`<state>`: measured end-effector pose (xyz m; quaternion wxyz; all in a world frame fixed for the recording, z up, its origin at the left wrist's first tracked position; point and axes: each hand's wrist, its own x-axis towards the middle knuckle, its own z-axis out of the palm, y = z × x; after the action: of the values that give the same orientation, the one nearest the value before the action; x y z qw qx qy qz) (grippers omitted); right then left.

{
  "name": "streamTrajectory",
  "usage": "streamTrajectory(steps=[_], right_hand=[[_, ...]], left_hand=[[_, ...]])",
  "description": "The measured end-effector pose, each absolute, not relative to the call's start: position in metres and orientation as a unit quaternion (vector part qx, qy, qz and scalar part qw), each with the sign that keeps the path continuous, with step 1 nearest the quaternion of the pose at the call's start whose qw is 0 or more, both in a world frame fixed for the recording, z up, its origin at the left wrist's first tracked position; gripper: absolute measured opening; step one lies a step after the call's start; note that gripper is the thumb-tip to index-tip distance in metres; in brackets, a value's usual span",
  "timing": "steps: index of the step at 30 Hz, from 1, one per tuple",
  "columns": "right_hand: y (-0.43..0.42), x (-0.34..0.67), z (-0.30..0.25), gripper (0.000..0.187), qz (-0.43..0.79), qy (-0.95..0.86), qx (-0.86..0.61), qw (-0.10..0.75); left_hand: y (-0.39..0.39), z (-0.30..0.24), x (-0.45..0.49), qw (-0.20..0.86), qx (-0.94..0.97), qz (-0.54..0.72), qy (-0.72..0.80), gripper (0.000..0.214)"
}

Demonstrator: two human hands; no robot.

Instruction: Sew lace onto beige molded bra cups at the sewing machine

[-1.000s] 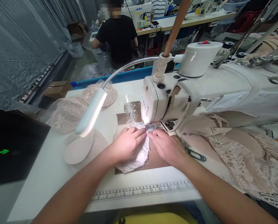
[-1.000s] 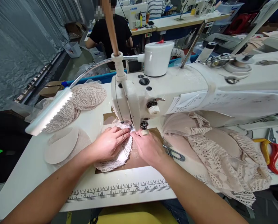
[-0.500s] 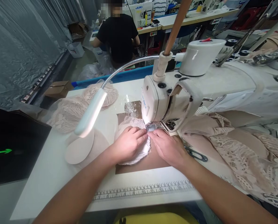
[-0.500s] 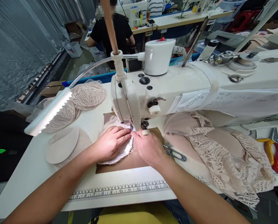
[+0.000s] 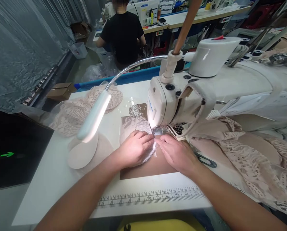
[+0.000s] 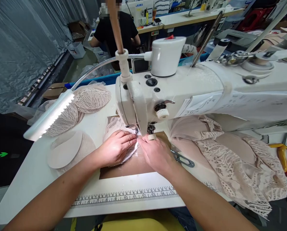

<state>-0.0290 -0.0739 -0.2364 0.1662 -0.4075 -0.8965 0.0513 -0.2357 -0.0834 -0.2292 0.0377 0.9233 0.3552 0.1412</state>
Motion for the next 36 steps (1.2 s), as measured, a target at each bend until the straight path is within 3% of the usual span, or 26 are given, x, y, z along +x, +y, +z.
streamTrajectory(steps=[18, 36], right_hand=[[-0.073, -0.028, -0.241, 0.038, 0.025, -0.902, -0.391, 0.182], [-0.074, -0.034, -0.240, 0.041, 0.004, -0.905, -0.406, 0.128]], left_hand=[[-0.078, -0.229, -0.241, 0.042, 0.901, 0.181, 0.393, 0.028], [-0.075, -0.229, -0.240, 0.026, 0.910, 0.172, 0.377, 0.033]])
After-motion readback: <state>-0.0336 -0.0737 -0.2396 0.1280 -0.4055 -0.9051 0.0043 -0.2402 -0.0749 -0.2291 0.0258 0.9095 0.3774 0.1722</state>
